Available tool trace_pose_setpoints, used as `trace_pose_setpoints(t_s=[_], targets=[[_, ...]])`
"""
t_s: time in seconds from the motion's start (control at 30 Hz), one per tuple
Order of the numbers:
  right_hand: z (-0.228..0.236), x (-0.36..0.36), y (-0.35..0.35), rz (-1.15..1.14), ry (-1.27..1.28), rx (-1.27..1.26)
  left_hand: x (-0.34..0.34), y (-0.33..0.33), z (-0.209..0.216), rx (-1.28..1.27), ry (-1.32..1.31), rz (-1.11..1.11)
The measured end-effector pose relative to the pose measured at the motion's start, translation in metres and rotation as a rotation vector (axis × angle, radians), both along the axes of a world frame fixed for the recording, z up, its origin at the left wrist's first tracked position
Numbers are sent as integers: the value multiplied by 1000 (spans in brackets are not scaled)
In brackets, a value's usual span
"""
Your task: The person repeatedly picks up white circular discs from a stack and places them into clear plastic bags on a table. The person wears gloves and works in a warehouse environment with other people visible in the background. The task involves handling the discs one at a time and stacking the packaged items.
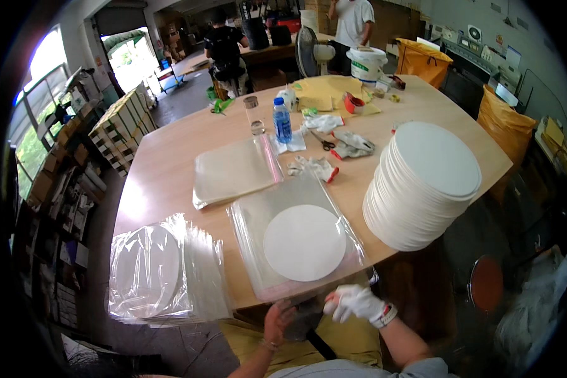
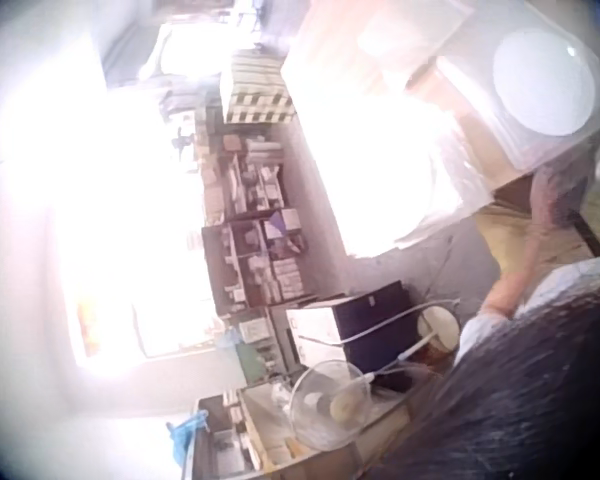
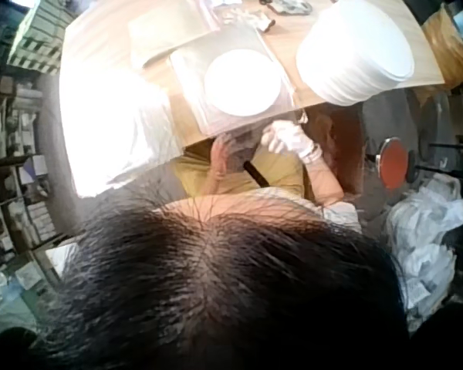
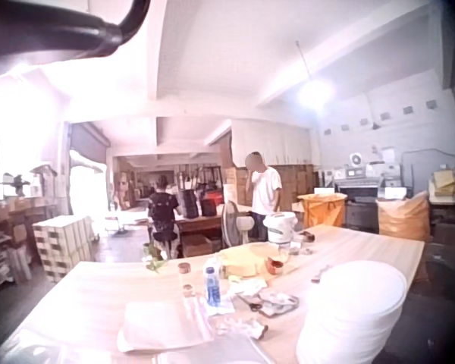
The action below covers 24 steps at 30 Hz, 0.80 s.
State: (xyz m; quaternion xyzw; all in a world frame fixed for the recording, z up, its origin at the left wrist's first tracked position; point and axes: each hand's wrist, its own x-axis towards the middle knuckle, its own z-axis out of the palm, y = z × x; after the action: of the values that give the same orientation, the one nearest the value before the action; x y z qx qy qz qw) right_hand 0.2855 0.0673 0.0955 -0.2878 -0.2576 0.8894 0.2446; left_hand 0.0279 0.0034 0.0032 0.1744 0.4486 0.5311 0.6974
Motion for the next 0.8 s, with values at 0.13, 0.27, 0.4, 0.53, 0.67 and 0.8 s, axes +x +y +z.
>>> trace_pose_setpoints(t_s=[0.13, 0.27, 0.4, 0.53, 0.67, 0.8], targets=[[-29, 31, 46, -477, -1150, 982, -13, 17, -1, -162, 190, -219], [-1, 8, 35, -413, -1205, 907, -16, 0, 9, -187, 137, -189], [-10, -55, 3, -310, -927, 1587, -14, -7, -7, -182, 137, -258], [-40, -120, -26, -147, -995, 1478, -14, -18, -14, -230, 121, -182], [-48, -142, -31, 109, -1095, 1469, -5, -20, -32, -237, 100, 56], [-24, -73, -13, -61, -819, 1691, 3, -12, -10, -252, 77, 99]])
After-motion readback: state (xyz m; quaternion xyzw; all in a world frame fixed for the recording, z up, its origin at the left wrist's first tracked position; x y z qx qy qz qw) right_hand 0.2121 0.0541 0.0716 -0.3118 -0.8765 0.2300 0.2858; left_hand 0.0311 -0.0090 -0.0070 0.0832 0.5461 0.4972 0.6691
